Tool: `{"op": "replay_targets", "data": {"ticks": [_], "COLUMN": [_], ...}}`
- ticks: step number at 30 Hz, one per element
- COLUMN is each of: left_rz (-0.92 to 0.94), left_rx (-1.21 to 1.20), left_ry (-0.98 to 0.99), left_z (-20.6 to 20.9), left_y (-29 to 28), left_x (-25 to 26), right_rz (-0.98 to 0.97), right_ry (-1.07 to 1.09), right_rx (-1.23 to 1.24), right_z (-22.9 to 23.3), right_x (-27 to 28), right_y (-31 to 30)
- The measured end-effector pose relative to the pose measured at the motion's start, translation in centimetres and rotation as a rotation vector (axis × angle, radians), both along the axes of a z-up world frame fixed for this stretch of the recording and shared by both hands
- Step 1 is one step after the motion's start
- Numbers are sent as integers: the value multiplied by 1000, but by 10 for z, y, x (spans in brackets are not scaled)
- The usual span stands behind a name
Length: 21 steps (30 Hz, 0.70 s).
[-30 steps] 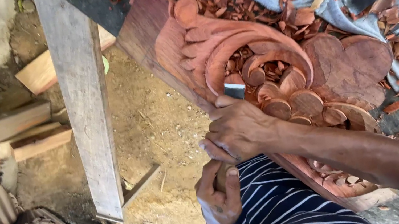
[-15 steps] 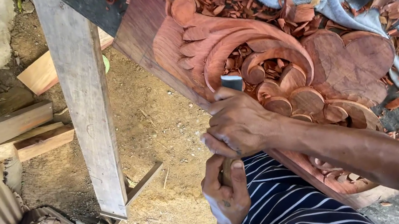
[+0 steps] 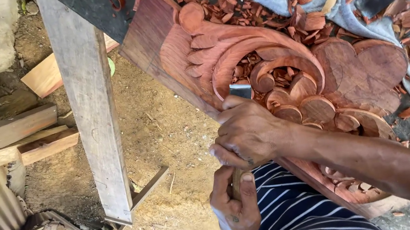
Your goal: Carve decorative patterns onto a wooden furniture piece using chisels and a mallet.
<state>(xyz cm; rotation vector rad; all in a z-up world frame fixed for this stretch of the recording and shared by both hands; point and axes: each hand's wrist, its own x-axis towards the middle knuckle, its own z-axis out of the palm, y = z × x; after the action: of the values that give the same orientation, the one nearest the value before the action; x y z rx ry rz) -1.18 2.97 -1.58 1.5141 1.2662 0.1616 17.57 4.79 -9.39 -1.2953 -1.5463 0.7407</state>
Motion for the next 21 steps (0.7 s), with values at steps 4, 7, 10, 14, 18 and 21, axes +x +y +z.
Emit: {"op": "replay_targets", "data": {"ticks": [4,7,10,14,18,21], "left_rz": [149,252,208,146,150,150], "left_rx": [-182,-213,-243,-230,-254,-287], "left_ry": [-100,-191,-216,-225,-256,-245], "left_z": [0,-21,-27,-28,-30,-31], "left_y": [-5,-20,-15,-9,-9,-10], "left_x": [7,-23,-35,-35,-35,-34], "right_rz": [-29,66,107,91,101,86], "right_ry": [4,67,-38,-68,-121,-148], "right_rx": [-12,8,-49,-93,-79,-102], "right_z": [0,-4,-3,0,0,-2], "right_x": [4,-9,-14,-14,-15,-16], "right_y": [6,-2,-4,-4,1,0]}}
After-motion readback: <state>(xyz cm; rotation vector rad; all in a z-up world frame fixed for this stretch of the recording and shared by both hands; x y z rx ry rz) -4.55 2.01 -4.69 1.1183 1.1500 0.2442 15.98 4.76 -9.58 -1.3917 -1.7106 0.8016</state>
